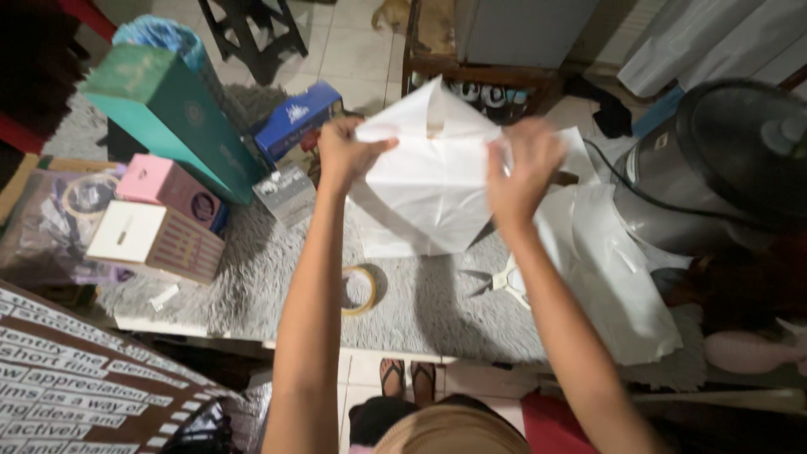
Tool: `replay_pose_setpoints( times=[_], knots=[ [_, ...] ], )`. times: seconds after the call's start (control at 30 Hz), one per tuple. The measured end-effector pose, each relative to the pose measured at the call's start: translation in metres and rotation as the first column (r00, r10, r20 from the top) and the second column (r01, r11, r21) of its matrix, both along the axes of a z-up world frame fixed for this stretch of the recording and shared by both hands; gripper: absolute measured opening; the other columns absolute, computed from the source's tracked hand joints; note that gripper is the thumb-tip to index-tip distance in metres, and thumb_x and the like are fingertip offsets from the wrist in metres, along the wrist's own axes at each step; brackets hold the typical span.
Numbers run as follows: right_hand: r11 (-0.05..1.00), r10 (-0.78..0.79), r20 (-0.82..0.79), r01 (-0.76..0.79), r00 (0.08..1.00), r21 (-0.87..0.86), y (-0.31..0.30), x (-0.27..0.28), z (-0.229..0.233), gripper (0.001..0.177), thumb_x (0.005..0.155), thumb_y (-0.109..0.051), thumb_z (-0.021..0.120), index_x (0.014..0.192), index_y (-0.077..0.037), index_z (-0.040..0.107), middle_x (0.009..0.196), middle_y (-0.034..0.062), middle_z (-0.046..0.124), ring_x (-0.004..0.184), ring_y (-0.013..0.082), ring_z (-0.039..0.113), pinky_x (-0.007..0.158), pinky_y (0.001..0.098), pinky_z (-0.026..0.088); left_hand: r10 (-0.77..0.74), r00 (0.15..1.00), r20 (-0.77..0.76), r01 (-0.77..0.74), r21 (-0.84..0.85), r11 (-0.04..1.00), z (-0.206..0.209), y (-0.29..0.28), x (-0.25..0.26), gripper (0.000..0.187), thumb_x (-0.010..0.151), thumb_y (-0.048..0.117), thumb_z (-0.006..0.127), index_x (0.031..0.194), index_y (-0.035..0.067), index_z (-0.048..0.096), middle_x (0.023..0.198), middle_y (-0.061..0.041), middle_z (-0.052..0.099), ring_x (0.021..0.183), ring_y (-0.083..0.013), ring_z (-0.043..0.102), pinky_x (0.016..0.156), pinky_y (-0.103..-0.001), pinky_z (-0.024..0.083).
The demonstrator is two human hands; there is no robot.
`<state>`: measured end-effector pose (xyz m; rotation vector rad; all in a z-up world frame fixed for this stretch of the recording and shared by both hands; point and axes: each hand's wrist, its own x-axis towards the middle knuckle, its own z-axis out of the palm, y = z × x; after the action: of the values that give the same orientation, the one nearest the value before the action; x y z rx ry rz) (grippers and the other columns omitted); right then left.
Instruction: The person wraps a rectangular box with white wrapping paper on a table. They place the box on the paper, fold the paper over the box, fold the side flaps, and press tape onto the seams to secure the wrapping, working around the box with both hands.
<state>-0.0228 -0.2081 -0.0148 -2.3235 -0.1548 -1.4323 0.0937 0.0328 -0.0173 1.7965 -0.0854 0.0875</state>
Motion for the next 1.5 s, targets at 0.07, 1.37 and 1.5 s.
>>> replay_pose_setpoints(
  times=[0.07,1.37,1.5],
  knots=[
    [0.978,0.173,-0.113,-0.184,0.978,-0.095,0.023,-0.006,0.003,0.012,0.092,-0.013,0.079,0.098,-0.007,0.071,0.117,0.0085,0.069,0.114,0.0280,0.064,0.102,0.0444,0.048,-0.017,1.000,0.023,0.018,-0.014,1.000,-0.001,0.002,-0.002,0.033,0.063,0.011,0.096,0.088,-0.002,0.079,0.081,-0.009,0.079,0.066,-0.0121,0.073,0.063,-0.024,0.058],
    [0.829,0.545,-0.601,-0.270,0.584,0.489,-0.063,0.061,-0.003,0.053,0.067,-0.017,0.096,0.109,0.004,0.073,0.100,0.0083,0.074,0.092,0.0158,0.068,0.083,0.0295,0.054,-0.562,0.824,-0.069,0.563,0.216,0.798,0.010,0.012,0.038,0.030,0.072,0.012,0.085,0.099,0.001,0.080,0.083,-0.008,0.076,0.072,-0.0134,0.070,0.069,-0.028,0.056],
    [0.753,0.651,-0.452,-0.441,0.610,0.488,-0.061,0.071,0.009,0.041,0.076,-0.012,0.092,0.109,0.004,0.074,0.104,0.0072,0.075,0.096,0.0136,0.069,0.090,0.0286,0.055,-0.553,0.818,0.157,0.517,0.222,0.827,0.026,0.003,0.026,0.028,0.072,0.014,0.090,0.094,-0.002,0.080,0.083,-0.009,0.077,0.070,-0.0122,0.070,0.066,-0.028,0.057]
  ],
)
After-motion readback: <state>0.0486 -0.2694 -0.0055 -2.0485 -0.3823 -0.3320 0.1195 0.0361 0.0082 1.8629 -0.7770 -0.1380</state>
